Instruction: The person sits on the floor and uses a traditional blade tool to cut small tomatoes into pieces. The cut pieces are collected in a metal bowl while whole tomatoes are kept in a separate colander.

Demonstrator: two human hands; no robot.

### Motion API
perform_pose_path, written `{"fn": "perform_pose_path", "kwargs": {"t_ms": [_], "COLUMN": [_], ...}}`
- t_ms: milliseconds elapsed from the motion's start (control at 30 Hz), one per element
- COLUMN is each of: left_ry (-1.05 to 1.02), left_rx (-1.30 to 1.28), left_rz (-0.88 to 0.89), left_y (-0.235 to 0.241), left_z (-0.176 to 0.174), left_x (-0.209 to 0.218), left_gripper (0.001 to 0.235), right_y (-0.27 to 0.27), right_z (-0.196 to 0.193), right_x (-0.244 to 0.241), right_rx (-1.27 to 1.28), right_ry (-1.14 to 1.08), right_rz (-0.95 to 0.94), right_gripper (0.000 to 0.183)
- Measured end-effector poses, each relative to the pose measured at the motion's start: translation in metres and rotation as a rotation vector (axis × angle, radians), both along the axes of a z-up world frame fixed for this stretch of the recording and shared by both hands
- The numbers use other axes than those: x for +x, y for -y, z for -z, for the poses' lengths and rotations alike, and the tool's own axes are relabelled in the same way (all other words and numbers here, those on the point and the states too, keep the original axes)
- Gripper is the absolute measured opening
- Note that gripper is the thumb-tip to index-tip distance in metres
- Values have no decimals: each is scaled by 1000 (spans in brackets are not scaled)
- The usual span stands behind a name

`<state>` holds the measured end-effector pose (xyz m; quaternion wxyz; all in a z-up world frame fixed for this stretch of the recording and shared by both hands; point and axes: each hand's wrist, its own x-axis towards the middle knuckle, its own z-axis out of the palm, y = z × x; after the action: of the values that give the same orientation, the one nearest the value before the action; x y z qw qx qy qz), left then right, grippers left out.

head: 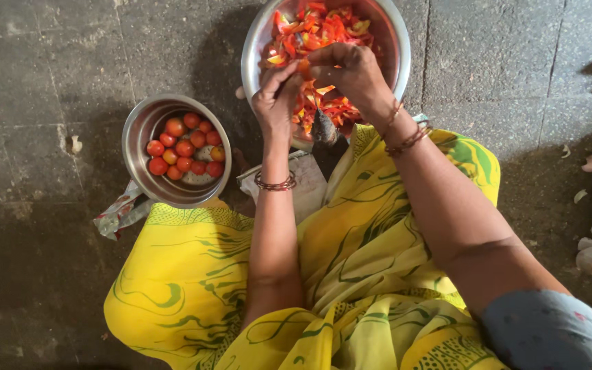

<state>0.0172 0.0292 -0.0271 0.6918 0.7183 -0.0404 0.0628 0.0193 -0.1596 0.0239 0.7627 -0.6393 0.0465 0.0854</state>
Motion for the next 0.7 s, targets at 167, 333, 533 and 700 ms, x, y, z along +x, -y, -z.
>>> {"fn": "perform_pose_path", "kwargs": {"t_ms": [167, 333, 533, 700], "left_ry": [-62, 15, -128, -233], "left_rx": [-94, -182, 34, -270], "left_rz": [4, 54, -130, -45], "left_y": [8, -2, 2, -5], "left_z": [-14, 12, 37, 18], "left_x": [17, 40, 26, -2], "left_gripper": [17, 17, 16, 15], "right_y": [-4, -14, -19, 1], "right_z": [-6, 18, 24, 5], "right_x": [2, 22, 30, -1], "right_rx": [123, 140, -412, -147], "right_ry": [-2, 121, 104, -39], "right_rz": [92, 130, 105, -21], "right_gripper": [12, 10, 33, 27]}}
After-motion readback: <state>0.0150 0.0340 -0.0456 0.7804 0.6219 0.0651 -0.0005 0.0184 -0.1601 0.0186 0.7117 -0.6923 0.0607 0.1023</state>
